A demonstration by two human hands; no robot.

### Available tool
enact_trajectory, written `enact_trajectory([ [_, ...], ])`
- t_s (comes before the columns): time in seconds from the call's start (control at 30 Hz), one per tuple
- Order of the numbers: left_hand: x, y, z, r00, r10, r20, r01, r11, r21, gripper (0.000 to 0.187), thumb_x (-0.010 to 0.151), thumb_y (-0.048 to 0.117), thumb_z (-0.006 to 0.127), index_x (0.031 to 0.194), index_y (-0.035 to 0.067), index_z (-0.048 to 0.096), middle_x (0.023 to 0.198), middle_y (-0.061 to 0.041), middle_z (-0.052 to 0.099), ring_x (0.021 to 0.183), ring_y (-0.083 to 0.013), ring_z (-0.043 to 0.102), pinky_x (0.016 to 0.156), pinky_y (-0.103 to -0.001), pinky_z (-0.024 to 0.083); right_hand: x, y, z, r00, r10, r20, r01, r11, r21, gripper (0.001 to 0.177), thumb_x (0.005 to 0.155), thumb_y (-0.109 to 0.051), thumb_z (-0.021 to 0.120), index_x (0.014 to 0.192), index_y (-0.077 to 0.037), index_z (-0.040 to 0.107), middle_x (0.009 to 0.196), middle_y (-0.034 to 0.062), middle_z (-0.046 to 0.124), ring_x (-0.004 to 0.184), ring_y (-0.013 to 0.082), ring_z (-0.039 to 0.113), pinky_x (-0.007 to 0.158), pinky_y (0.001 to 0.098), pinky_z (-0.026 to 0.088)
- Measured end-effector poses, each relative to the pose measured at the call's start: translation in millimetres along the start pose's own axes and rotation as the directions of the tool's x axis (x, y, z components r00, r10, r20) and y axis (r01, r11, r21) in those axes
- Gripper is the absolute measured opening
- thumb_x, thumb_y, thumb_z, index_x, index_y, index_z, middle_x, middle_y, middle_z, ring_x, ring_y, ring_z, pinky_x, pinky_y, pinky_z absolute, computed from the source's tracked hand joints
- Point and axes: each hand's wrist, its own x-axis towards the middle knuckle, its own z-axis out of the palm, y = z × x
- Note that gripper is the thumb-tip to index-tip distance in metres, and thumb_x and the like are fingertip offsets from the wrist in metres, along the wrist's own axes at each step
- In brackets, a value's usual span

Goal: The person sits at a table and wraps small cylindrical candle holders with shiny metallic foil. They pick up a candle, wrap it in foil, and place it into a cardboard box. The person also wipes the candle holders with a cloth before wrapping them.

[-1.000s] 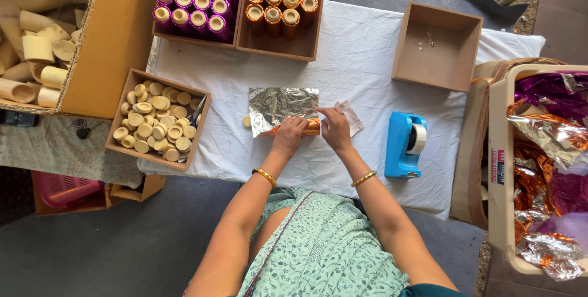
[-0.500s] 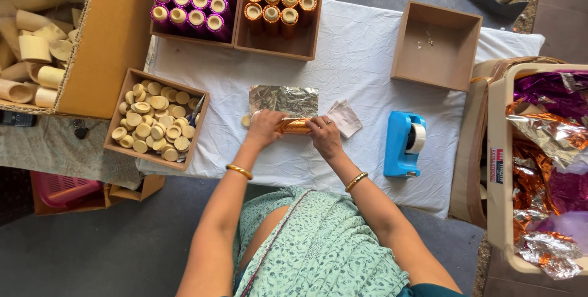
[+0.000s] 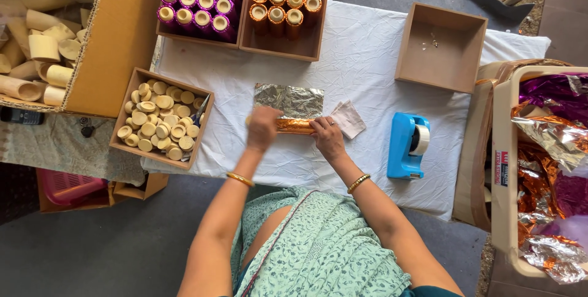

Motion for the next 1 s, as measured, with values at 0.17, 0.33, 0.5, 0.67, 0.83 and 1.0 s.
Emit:
enact_trajectory([
  [0.17,-26,41,39,0.963,0.187,0.192,-0.201,0.978,0.054,0.027,0.086,0.002,0.06,0.111,0.006,0.069,0.111,-0.01,0.066,0.111,-0.0275,0.061,0.101,-0.041,0.05,-1,0,1,0.999,-0.012,-0.032,0.012,1.0,-0.006,0.043,0.073,-0.009,0.08,0.115,-0.005,0.069,0.115,0.0082,0.065,0.108,0.0301,0.061,0.092,0.0416,0.052],
  [0.33,-23,44,42,0.969,0.195,0.153,-0.217,0.966,0.144,0.033,0.088,0.006,0.059,0.12,0.002,0.066,0.119,-0.011,0.064,0.119,-0.0286,0.06,0.106,-0.04,0.046,-3,1,5,0.998,-0.012,-0.053,0.012,1.0,-0.002,0.04,0.078,-0.007,0.078,0.117,-0.005,0.069,0.117,0.0079,0.066,0.111,0.0285,0.062,0.092,0.0402,0.052],
  [0.5,-8,41,44,0.962,0.18,0.205,-0.211,0.967,0.142,0.032,0.089,0.005,0.059,0.121,0.006,0.061,0.117,-0.01,0.064,0.118,-0.0276,0.06,0.107,-0.039,0.048,0,5,3,0.998,-0.015,-0.066,0.016,1.0,0.012,0.048,0.075,-0.006,0.076,0.122,-0.005,0.064,0.119,0.0104,0.067,0.113,0.0307,0.062,0.095,0.0411,0.052],
  [0.67,1,37,47,0.963,0.121,0.24,-0.146,0.985,0.091,0.038,0.084,0.0,0.061,0.121,0.006,0.06,0.117,-0.008,0.064,0.116,-0.0271,0.06,0.104,-0.038,0.049,8,11,4,0.99,0.137,0.019,-0.139,0.982,0.129,0.05,0.076,-0.004,0.079,0.123,-0.004,0.06,0.115,0.0119,0.067,0.112,0.0331,0.062,0.093,0.0423,0.051],
  [0.83,11,32,51,0.946,0.094,0.311,-0.118,0.991,0.059,0.05,0.073,-0.006,0.066,0.121,0.006,0.059,0.114,-0.008,0.064,0.11,-0.028,0.06,0.1,-0.038,0.049,20,19,-2,0.986,0.141,0.091,-0.154,0.975,0.162,0.049,0.074,-0.003,0.081,0.12,-0.005,0.062,0.114,0.0127,0.069,0.11,0.035,0.061,0.095,0.0437,0.05],
  [1.0,20,24,58,0.907,0.067,0.415,-0.097,0.994,0.051,0.055,0.073,-0.005,0.072,0.124,0.006,0.056,0.111,-0.01,0.064,0.109,-0.0289,0.06,0.099,-0.039,0.048,29,36,4,0.95,0.23,0.212,-0.283,0.92,0.271,0.048,0.076,-0.005,0.083,0.12,-0.006,0.062,0.11,0.0134,0.071,0.107,0.0345,0.063,0.095,0.0422,0.05],
])
